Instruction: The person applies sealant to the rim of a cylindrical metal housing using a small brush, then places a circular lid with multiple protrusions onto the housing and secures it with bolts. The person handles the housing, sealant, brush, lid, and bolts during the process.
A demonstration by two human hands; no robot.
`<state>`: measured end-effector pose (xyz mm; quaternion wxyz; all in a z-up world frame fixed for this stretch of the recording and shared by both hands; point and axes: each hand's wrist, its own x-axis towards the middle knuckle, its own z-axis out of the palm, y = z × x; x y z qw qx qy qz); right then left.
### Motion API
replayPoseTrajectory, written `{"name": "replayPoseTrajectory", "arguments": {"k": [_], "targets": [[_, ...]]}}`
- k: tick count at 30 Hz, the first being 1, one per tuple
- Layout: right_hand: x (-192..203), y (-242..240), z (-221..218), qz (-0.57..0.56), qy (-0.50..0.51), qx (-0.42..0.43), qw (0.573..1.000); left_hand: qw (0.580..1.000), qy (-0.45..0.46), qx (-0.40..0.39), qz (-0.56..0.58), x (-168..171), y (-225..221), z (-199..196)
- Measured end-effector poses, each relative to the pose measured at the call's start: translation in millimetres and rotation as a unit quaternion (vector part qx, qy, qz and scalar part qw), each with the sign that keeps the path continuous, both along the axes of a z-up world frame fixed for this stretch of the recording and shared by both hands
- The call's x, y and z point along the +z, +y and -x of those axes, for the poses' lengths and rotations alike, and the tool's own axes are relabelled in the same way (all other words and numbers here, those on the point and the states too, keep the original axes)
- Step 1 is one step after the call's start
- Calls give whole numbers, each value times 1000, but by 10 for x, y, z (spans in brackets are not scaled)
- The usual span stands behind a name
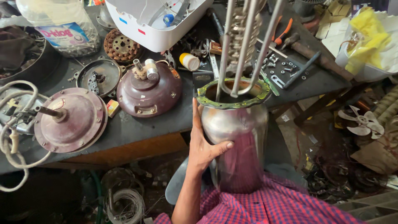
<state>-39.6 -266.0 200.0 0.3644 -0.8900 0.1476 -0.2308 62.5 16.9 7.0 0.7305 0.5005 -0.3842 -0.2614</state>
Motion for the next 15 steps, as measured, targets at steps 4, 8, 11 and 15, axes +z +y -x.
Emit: {"name": "replayPoseTrajectory", "arguments": {"k": [4, 8, 11, 15], "targets": [[116, -7, -486, -14, 107, 36, 994, 1000, -18, 11, -7, -37, -2, -15], [208, -19, -817, -26, 190, 54, 980, 1000, 9, -6, 5, -50, -9, -24], [245, -16, -940, -35, 232, 63, 970, 1000, 9, -6, 5, -57, -3, -30], [278, -25, -1038, -46, 269, 72, 959, 1000, -4, 1, 1, -67, -2, -30]]}}
